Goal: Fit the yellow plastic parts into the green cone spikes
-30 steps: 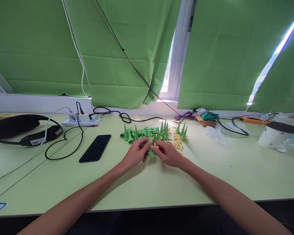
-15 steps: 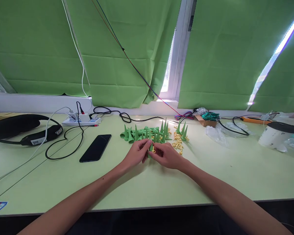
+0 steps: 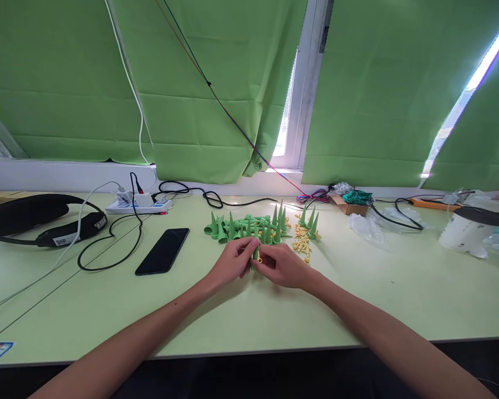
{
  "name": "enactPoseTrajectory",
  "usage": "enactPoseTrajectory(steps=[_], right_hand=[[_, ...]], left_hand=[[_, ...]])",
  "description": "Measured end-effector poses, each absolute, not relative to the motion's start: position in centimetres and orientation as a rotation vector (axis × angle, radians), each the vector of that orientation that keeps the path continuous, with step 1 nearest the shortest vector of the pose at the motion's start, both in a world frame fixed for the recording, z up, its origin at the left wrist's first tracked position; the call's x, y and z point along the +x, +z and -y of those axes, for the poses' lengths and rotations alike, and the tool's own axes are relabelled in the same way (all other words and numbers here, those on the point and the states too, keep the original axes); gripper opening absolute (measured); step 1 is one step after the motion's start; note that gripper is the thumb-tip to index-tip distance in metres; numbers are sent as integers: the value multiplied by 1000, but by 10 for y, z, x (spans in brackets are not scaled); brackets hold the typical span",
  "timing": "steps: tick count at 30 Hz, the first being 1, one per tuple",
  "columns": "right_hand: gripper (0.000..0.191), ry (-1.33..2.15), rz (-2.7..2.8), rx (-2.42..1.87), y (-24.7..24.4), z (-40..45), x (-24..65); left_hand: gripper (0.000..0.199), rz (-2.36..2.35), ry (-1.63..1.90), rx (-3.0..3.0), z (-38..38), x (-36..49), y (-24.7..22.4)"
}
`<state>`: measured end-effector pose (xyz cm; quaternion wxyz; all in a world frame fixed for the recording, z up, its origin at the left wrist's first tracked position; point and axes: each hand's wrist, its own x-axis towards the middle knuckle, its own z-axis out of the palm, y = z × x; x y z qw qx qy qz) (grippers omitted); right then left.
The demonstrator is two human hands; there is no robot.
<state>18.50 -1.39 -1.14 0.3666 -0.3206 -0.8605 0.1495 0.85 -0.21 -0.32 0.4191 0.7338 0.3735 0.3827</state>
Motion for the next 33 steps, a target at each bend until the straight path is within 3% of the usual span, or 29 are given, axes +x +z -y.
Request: enactPoseTrajectory(steps=[33], right_hand=[[27, 353, 2224, -813, -13, 12, 184]], left_hand=[[46, -925, 940, 1856, 0, 7, -5]])
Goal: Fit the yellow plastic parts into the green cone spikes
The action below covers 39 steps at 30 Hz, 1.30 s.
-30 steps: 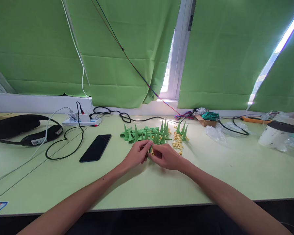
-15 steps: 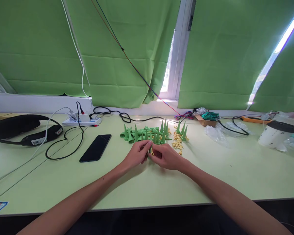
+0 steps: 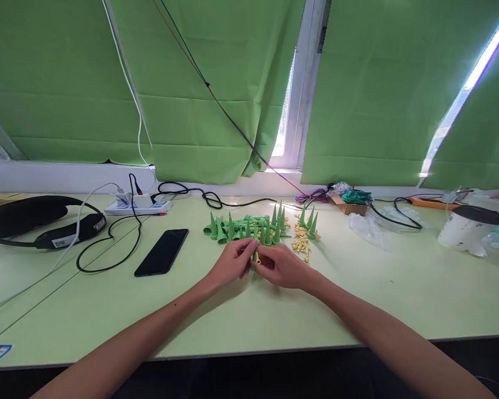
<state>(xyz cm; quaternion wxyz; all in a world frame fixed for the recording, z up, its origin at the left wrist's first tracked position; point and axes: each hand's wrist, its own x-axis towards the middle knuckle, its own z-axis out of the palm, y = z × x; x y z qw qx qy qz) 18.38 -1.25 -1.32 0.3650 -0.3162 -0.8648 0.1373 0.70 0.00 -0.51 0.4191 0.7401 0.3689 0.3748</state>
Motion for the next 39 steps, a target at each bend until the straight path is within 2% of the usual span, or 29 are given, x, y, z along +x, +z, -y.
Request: enactPoseTrajectory(steps=[26, 39], right_hand=[[38, 342, 2189, -826, -13, 13, 185], [45, 288, 2076, -840, -6, 3, 201]], left_hand=[[45, -948, 963, 1867, 2, 8, -4], [34, -989, 1018, 2029, 2, 10, -7]])
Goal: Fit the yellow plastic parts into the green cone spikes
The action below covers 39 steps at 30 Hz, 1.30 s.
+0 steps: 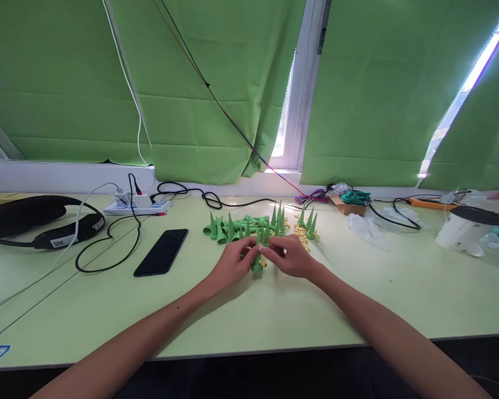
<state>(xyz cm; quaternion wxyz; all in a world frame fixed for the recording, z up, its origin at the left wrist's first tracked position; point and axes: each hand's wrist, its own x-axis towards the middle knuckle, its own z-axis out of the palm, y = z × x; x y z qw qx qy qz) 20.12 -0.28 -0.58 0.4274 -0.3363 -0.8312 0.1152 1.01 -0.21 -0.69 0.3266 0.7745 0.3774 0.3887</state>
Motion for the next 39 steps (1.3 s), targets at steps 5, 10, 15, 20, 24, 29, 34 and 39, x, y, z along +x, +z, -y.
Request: enactPoseTrajectory(steps=[5, 10, 15, 20, 24, 29, 34, 39], right_hand=[[45, 210, 1997, -929, -11, -8, 205], [45, 156, 2003, -974, -15, -15, 209], [46, 153, 2003, -980, -15, -18, 212], [38, 170, 2062, -997, -14, -22, 218], [33, 140, 2079, -1032, -15, -26, 224], [31, 94, 2069, -1090, -13, -31, 232], [26, 40, 2064, -1187, -9, -36, 241], [24, -4, 2075, -1278, -5, -38, 248]], left_hand=[[29, -1001, 1010, 2166, 4, 10, -9], [26, -1050, 1043, 2205, 4, 10, -9], [21, -1102, 1047, 2179, 2, 10, -11], [19, -1130, 1045, 2146, 1, 8, -11], [21, -1147, 1044, 2150, 0, 7, -12], [20, -1168, 1087, 2131, -1, 8, -13], [21, -1154, 1272, 2074, 5, 9, -6], [23, -1155, 1339, 2027, 6, 8, -1]])
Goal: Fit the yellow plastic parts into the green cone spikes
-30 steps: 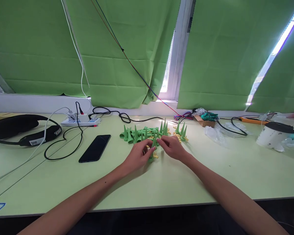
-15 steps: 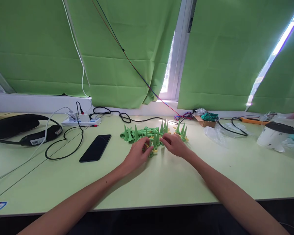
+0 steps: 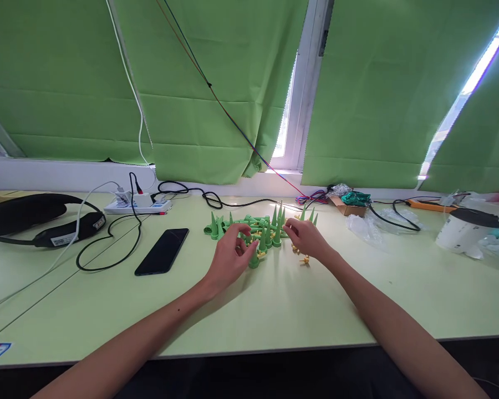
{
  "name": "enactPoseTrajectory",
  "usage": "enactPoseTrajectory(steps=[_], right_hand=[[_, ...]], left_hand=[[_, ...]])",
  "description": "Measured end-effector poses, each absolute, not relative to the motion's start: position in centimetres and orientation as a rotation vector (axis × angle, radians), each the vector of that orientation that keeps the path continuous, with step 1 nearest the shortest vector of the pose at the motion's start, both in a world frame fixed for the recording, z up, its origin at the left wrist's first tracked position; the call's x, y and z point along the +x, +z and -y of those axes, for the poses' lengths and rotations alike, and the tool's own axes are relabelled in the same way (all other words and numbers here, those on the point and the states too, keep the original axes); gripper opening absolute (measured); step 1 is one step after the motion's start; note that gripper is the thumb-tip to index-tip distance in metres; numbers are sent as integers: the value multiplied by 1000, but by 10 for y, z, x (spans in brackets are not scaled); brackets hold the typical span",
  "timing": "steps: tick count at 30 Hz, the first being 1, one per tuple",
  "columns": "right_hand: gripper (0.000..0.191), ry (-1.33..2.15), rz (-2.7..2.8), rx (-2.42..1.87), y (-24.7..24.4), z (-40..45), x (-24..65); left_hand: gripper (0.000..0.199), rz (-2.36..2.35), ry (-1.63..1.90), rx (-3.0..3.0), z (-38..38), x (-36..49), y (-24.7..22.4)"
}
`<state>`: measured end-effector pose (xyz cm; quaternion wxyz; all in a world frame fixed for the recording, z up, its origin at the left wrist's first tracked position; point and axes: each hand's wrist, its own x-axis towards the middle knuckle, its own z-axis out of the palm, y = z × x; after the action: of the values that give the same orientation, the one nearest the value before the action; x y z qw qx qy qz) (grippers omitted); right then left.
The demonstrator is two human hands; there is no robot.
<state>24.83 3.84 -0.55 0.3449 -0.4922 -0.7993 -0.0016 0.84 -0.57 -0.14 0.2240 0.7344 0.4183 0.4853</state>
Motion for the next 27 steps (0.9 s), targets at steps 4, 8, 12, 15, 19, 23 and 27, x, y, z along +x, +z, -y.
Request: enactPoseTrajectory(steps=[4, 8, 12, 15, 19, 23, 27], right_hand=[[26, 22, 2152, -1395, -2, -38, 253], [25, 43, 2253, -1544, 2, -37, 258], [27, -7, 2309, -1679, 9, -34, 260], [28, -37, 2361, -1768, 15, -31, 260], [30, 204, 2416, -1863, 19, -28, 264], [34, 621, 2413, -1913, 16, -28, 269], [34, 784, 2419, -1940, 13, -29, 272]], left_hand=[[21, -1169, 1289, 2078, 5, 9, -4], [24, -1182, 1344, 2032, 6, 9, -5], [20, -1127, 1487, 1985, 8, 9, -4], [14, -993, 1467, 2086, 9, 9, -5], [10, -790, 1314, 2438, 12, 10, -10], [11, -673, 1183, 2662, 14, 10, -13], [15, -692, 1162, 2699, 14, 8, -12]])
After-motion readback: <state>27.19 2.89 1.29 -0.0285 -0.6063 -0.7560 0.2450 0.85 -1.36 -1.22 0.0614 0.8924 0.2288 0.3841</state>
